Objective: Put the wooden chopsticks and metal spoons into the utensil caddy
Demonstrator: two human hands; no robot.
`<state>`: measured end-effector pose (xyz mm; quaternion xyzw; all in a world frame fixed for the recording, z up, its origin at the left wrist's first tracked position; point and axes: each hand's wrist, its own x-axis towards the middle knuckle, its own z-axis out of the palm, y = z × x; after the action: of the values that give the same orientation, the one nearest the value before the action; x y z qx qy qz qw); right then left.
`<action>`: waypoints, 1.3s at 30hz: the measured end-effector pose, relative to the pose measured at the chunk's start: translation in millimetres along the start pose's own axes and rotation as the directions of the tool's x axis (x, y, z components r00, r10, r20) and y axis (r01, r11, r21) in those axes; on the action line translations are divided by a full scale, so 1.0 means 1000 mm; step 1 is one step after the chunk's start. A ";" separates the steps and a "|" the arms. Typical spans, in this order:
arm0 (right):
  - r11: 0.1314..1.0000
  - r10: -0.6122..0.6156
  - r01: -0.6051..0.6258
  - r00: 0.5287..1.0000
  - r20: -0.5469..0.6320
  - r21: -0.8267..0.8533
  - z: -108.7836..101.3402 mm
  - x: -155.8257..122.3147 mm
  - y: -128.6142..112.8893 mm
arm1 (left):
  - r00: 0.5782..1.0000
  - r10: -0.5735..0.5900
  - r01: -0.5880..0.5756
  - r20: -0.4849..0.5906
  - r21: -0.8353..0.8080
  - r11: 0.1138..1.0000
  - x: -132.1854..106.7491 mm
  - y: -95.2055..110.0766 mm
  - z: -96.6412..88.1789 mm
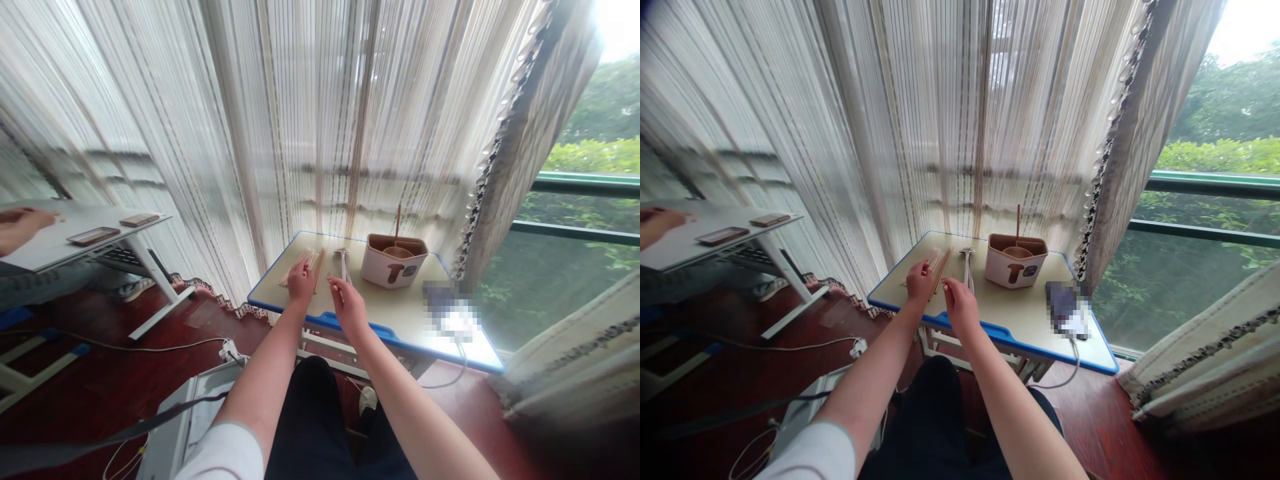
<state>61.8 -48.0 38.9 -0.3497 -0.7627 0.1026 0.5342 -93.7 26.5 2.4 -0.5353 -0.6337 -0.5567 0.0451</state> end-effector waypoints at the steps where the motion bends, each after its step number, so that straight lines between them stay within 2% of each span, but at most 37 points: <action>1: 1.000 -0.017 0.017 0.999 -0.037 0.005 -0.003 0.007 -0.003 | 0.997 0.064 -0.064 0.043 -0.016 0.998 -0.002 0.003 0.000; 3: 0.998 -0.064 0.063 0.995 -0.073 -0.007 -0.008 0.022 -0.010 | 0.973 0.188 -0.183 0.130 -0.053 0.982 -0.005 0.009 -0.001; 5: 0.994 -0.109 0.108 0.992 -0.063 -0.021 -0.013 0.036 -0.015 | 0.942 0.265 -0.252 0.207 -0.086 0.964 -0.006 0.014 -0.002; 8: 0.992 -0.121 0.122 0.992 -0.047 0.014 -0.019 0.056 -0.021 | 0.916 0.286 -0.265 0.280 -0.112 0.958 -0.007 0.017 -0.002; 11: 0.992 -0.065 0.070 0.996 -0.055 0.101 -0.022 0.074 -0.023 | 0.913 0.268 -0.235 0.306 -0.140 0.962 -0.007 0.016 -0.001; 15: 0.968 0.048 -0.032 0.997 -0.059 0.249 -0.023 0.099 -0.018 | 0.933 0.219 -0.181 0.285 -0.155 0.971 -0.006 0.014 0.000; 18: 0.926 0.159 -0.132 0.986 -0.047 0.353 -0.021 0.114 -0.010 | 0.935 0.242 -0.203 0.259 -0.169 0.965 -0.006 0.013 0.000; 21: 0.869 0.233 -0.221 0.972 0.028 0.442 -0.016 0.121 0.000 | 0.932 0.283 -0.242 0.228 -0.190 0.951 -0.006 0.013 0.001; 27: 0.781 0.237 -0.338 0.939 0.250 0.526 -0.006 0.119 0.018 | 0.936 0.281 -0.246 0.211 -0.179 0.953 -0.005 0.015 0.002; 33: 0.745 0.265 -0.347 0.938 0.223 0.570 -0.015 0.125 0.024 | 0.955 0.256 -0.226 0.149 -0.191 0.955 -0.009 0.018 0.002; 37: 0.742 0.248 -0.343 0.939 0.240 0.576 -0.025 0.134 0.017 | 0.956 0.290 -0.277 0.047 -0.182 0.943 -0.008 0.025 0.002; 39: 0.750 0.224 -0.336 0.939 0.259 0.569 -0.031 0.139 0.013 | 0.957 0.287 -0.276 0.043 -0.177 0.945 -0.005 0.033 0.003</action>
<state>69.2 43.8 148.3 -0.2606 -0.6718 0.4504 0.5272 -65.8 19.2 19.6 -0.6409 -0.5025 -0.5775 0.0569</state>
